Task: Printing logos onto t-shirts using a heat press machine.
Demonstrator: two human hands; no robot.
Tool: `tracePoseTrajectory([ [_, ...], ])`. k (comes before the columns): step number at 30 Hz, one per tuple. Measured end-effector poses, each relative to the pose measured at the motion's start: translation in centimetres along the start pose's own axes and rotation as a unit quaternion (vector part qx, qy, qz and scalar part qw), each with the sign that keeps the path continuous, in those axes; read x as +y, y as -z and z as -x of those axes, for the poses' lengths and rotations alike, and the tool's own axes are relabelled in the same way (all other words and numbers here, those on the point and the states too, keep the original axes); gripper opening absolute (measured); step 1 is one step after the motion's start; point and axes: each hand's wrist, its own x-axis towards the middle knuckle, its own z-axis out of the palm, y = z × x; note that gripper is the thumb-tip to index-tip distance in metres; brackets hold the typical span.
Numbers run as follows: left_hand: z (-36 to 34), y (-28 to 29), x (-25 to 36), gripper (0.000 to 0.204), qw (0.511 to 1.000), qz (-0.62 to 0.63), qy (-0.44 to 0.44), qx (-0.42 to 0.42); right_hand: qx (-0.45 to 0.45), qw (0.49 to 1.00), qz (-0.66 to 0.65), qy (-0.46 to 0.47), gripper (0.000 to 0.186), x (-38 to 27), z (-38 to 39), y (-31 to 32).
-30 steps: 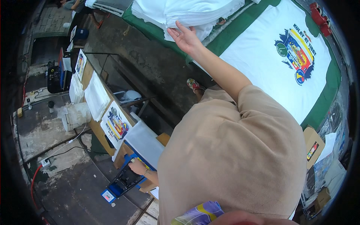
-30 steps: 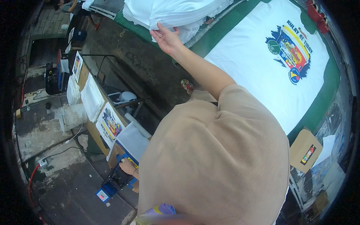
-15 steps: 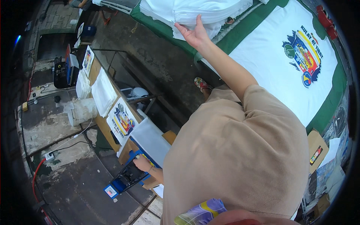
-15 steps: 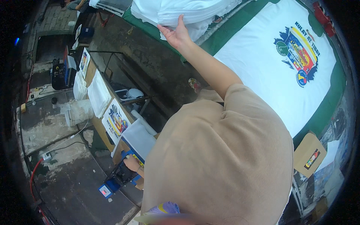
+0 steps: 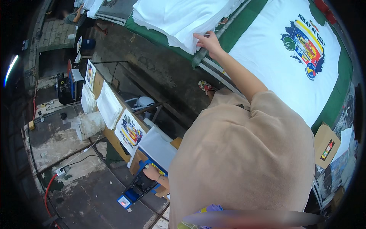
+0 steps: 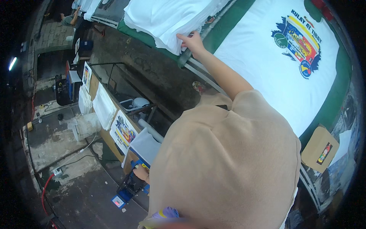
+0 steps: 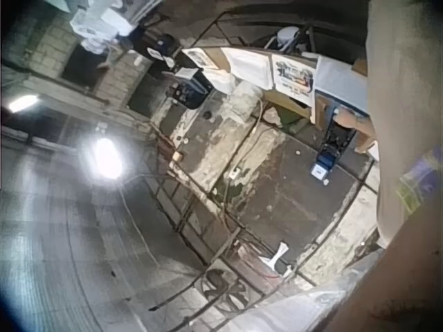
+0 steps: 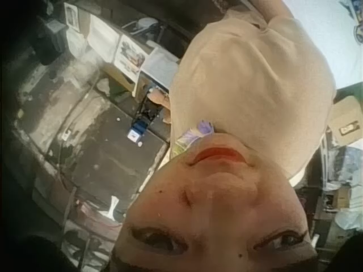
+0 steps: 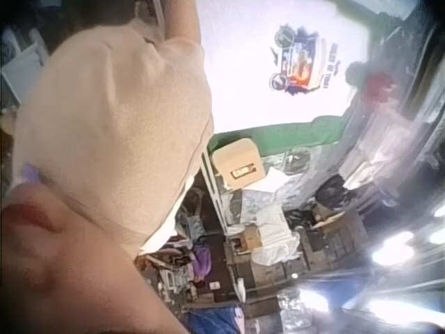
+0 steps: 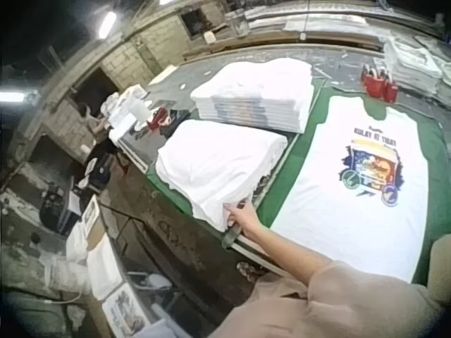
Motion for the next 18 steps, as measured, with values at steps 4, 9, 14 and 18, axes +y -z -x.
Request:
tracePoseTrajectory([
  [4, 0.5, 0.4, 0.6, 0.037, 0.999, -0.036, -0.027, 0.021, 0.062, 0.998, -0.015, -0.012, 0.089, -0.5, -0.4, 0.7],
  [9, 0.9, 0.7, 1.1, 0.039, 1.0, -0.018, 0.004, 0.007, 0.021, 0.997, -0.072, -0.006, 0.096, -3.4, 0.7, -2.3],
  [14, 2.3, 1.6, 2.9, 0.04, 0.999, -0.033, 0.019, -0.008, -0.03, 0.987, -0.156, 0.035, 0.096, -6.7, 0.2, -7.1],
  [18, 3.4, 2.0, 3.6, 0.042, 0.998, -0.018, 0.051, -0.039, -0.011, 0.982, -0.174, 0.07, 0.094, -5.9, 0.3, -7.9],
])
